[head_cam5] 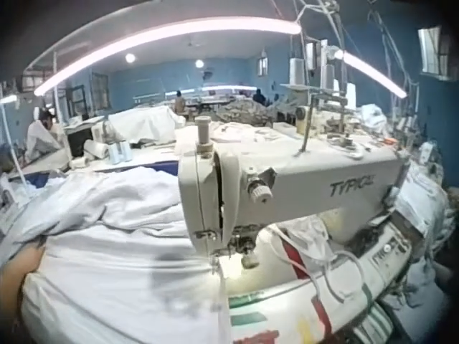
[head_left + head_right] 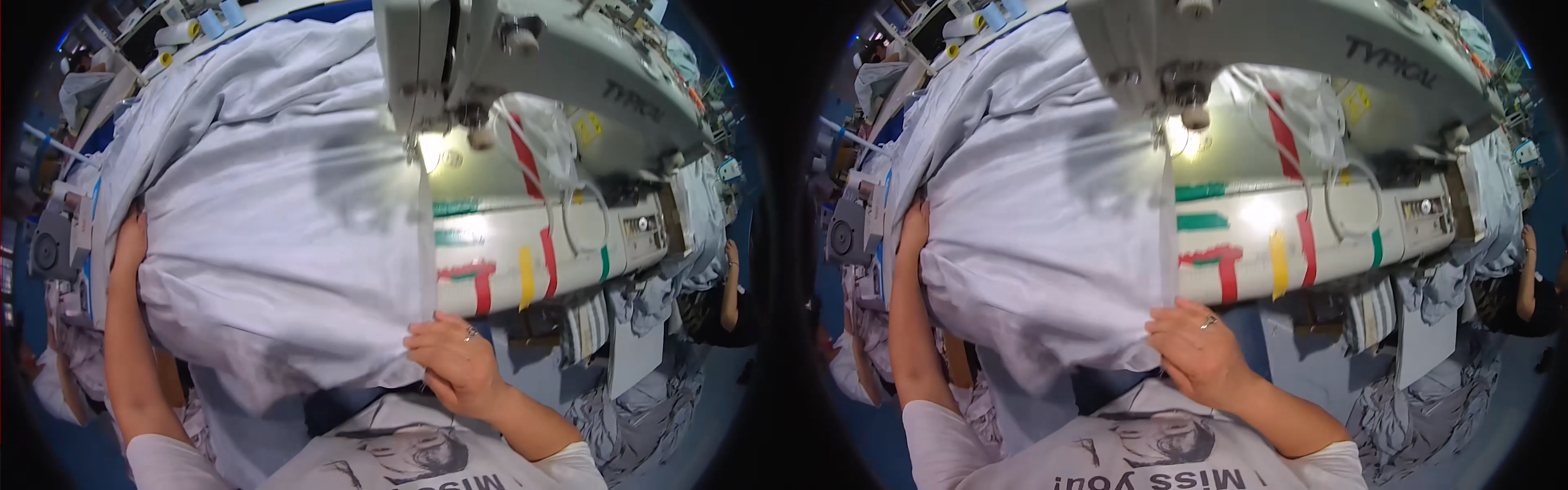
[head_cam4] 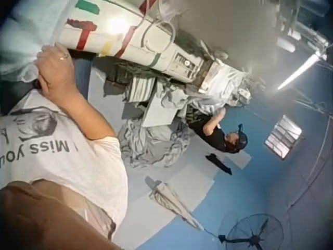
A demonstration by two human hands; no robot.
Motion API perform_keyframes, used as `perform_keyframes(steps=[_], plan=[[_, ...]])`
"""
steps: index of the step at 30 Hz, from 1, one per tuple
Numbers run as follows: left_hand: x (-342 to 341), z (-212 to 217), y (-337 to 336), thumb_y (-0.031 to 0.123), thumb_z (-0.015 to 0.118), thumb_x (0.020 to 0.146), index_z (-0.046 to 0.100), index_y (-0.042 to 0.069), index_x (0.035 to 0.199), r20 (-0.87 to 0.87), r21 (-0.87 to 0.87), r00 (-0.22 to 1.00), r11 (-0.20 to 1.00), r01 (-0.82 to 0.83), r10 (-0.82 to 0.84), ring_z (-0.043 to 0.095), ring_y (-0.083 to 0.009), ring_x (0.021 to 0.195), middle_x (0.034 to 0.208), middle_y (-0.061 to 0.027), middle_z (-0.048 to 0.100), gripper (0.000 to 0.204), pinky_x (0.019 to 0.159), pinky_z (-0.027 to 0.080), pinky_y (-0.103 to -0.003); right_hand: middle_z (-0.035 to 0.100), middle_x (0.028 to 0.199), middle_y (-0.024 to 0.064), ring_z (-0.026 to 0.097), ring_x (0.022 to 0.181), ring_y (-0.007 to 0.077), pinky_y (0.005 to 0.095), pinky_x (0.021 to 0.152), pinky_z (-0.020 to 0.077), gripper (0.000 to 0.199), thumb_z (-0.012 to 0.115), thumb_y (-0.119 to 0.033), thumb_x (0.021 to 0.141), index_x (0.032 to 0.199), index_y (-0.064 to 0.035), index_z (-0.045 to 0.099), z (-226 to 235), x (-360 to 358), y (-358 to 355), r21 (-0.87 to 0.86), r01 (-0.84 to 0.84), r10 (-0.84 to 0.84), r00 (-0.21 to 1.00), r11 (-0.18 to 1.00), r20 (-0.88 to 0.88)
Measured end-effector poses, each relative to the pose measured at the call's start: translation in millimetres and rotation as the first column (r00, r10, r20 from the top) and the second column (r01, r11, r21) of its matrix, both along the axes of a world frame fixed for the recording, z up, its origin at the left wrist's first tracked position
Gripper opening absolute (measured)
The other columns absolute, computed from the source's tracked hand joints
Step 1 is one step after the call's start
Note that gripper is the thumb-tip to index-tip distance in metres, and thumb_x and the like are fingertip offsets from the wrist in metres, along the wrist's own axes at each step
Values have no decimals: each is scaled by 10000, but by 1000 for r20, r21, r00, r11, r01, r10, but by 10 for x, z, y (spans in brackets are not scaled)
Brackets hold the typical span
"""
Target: Sewing edges of white fabric pieces using an industrial sewing machine to assemble pillowcases.
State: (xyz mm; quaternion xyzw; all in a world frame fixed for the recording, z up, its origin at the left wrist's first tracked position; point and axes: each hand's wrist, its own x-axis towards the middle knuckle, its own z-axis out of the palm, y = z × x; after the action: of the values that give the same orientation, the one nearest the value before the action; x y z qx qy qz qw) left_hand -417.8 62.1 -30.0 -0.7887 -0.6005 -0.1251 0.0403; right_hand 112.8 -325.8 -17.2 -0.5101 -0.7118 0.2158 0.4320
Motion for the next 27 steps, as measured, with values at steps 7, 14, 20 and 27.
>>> perform_keyframes(steps=[7, 14, 20, 27], plan=[[2463, 663, -2083, 47, 618, 827, 585, -7, 1150, 183, 264, 893, 896, 358, -411, 564, -395, 1067, 1131, -200, 609, 329, 945, 437, -417, 581, 1166, 126, 553, 1107, 223, 335, 968, 420, 433, 733, -50, 756, 1155, -2, 569, -664, -163, -700, -434, 410, -534, 818, 802, -214], [3178, -190, -3537, 107, 751, 666, 640, 96, 1047, 314, 83, 649, 701, 708, -693, 567, -241, 976, 1110, -83, 574, 397, 828, 403, -398, 655, 1037, 59, 603, 957, 135, 286, 910, 451, 406, 742, -85, 800, 1155, 19, 574, -1154, -234, -211, -568, 139, -460, 750, 811, -475], [3021, -532, -3416, 61, 739, 641, 684, 111, 1000, 81, 317, 691, 676, 665, -718, 541, -230, 1019, 1077, -43, 600, 367, 867, 340, -392, 678, 1008, 43, 614, 899, 92, 252, 805, 480, 270, 681, -98, 870, 1109, 13, 622, -890, -386, -304, -566, -210, -437, 446, 797, -781], [2990, -237, -3374, 34, 694, 713, 676, 91, 861, 382, 164, 610, 700, 695, -694, 642, -209, 842, 919, -39, 681, 159, 821, 377, -354, 675, 1004, 48, 616, 849, 91, 255, 745, 496, 221, 650, -63, 890, 1095, 16, 626, -875, -439, -459, -485, -185, -406, 343, 855, -847]])
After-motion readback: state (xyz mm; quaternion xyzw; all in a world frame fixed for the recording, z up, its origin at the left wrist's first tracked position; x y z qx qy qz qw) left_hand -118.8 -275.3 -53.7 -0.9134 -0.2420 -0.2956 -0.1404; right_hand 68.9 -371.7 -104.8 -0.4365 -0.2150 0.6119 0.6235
